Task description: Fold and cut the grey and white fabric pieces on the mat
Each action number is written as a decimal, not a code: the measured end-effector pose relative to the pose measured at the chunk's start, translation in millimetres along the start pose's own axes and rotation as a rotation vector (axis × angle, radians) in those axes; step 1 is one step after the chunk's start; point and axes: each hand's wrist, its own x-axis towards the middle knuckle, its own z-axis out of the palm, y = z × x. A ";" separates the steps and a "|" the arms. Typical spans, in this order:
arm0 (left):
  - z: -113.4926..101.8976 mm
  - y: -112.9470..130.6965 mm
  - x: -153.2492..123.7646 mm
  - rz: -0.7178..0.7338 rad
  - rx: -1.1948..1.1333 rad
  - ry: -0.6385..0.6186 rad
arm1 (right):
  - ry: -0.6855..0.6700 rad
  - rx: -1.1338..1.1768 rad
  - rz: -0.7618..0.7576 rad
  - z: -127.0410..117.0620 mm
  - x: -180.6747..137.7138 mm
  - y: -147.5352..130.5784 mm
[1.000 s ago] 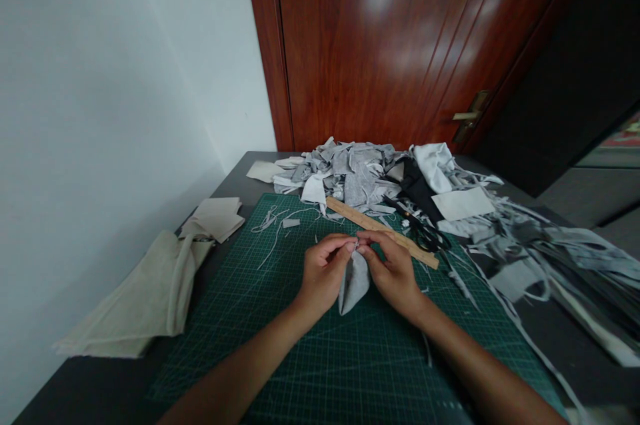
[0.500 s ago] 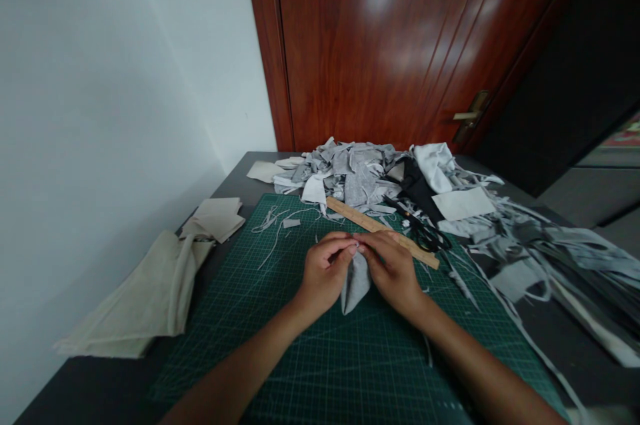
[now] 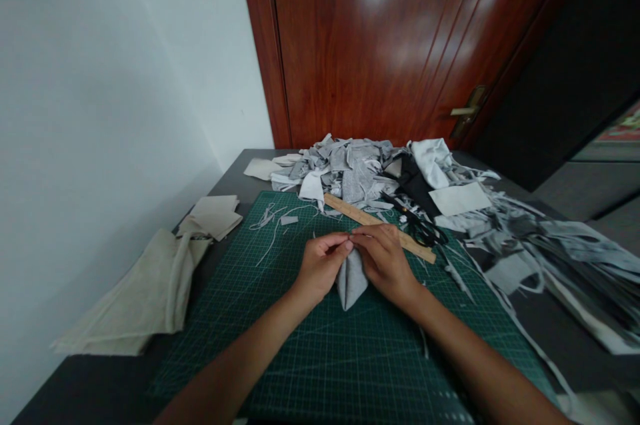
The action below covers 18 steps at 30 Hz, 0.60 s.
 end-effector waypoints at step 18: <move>-5.0 15.0 -17.3 0.729 1.187 -0.252 | 0.188 0.216 0.353 -4.5 3.5 1.8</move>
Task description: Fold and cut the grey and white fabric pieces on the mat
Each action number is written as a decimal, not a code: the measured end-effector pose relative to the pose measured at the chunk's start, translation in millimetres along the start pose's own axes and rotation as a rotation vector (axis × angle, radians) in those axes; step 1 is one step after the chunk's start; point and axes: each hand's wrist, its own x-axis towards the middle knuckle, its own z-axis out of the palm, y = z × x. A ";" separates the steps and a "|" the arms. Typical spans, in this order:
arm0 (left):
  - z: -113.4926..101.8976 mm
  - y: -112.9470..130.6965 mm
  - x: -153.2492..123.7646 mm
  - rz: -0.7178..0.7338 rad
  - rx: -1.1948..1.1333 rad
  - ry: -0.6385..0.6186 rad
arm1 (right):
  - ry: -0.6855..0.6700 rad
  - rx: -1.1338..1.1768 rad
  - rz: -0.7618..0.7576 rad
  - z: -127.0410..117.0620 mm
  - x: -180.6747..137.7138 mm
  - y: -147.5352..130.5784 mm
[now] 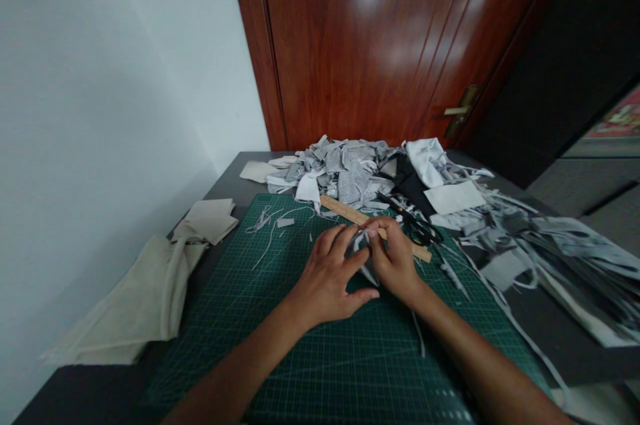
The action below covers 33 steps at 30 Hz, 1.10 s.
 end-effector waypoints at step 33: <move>31.7 19.9 -0.1 -0.526 -0.742 0.022 | -0.051 -0.231 -0.026 0.9 1.2 8.1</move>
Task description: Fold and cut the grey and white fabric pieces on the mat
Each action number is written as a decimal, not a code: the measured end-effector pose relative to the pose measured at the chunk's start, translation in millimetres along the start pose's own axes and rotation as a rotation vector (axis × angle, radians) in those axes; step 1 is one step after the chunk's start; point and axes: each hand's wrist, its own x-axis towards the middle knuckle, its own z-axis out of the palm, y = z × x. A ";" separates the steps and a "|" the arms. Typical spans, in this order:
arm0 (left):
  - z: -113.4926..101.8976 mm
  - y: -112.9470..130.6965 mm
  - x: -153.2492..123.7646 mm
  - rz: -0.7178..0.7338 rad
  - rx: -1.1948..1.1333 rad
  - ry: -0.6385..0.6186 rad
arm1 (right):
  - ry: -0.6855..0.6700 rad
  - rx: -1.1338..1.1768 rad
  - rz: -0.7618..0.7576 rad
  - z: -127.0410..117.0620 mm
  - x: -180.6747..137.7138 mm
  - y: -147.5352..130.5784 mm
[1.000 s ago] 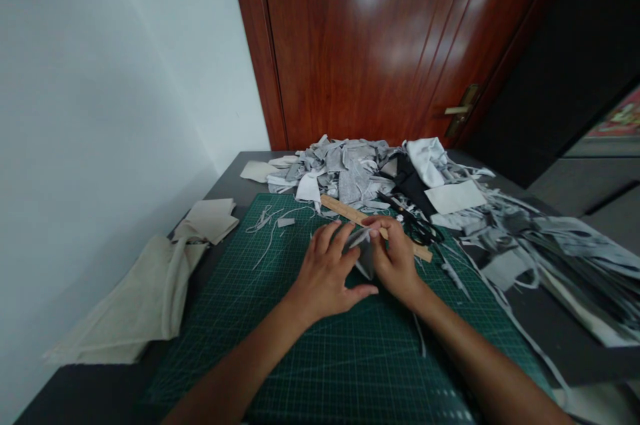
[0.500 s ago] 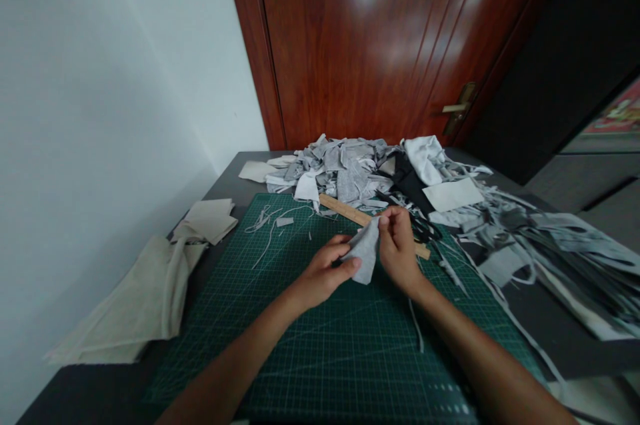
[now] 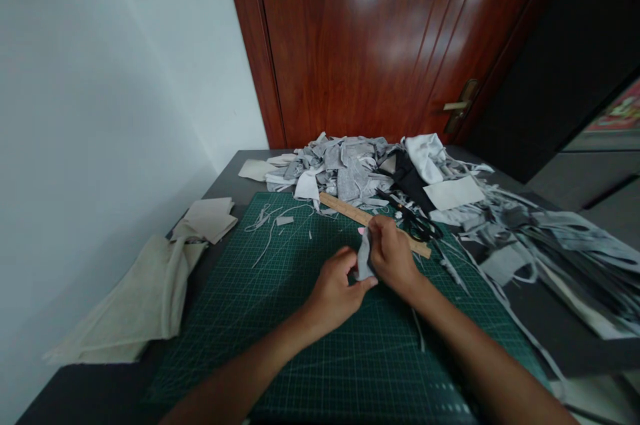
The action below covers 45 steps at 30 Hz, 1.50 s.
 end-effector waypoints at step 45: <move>-34.8 3.5 11.3 -0.101 0.887 -0.009 | 0.179 -0.074 -0.094 6.2 -8.9 26.2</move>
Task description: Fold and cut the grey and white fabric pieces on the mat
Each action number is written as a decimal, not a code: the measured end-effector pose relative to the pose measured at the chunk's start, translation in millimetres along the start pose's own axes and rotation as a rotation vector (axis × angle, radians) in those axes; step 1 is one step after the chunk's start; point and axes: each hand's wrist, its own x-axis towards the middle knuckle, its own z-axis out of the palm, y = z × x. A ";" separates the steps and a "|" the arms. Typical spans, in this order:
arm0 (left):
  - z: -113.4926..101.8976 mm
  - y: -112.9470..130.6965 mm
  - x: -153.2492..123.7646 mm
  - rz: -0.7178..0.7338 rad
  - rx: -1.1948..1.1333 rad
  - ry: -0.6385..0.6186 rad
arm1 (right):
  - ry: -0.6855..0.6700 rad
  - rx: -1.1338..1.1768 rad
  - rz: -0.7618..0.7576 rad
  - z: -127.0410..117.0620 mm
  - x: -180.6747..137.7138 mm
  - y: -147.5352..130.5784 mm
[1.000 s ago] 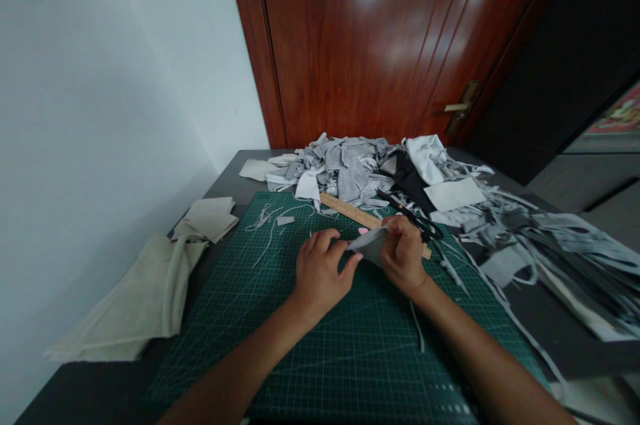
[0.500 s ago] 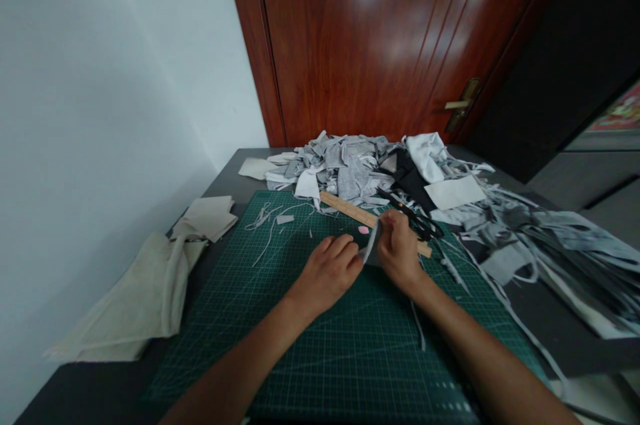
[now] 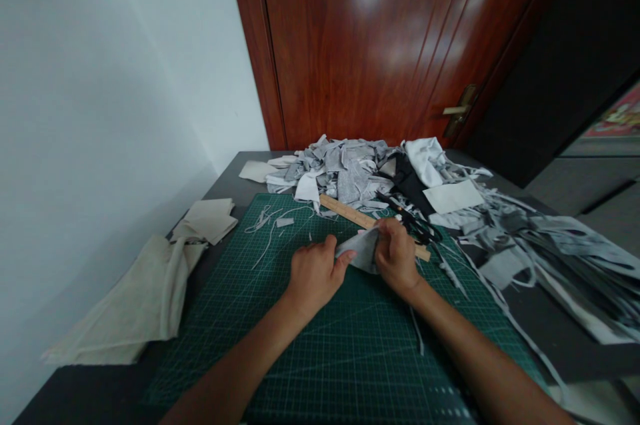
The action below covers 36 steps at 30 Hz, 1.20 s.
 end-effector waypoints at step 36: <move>23.7 -3.2 14.1 -0.063 -1.207 -0.144 | -0.104 0.232 0.023 6.7 -6.3 -28.5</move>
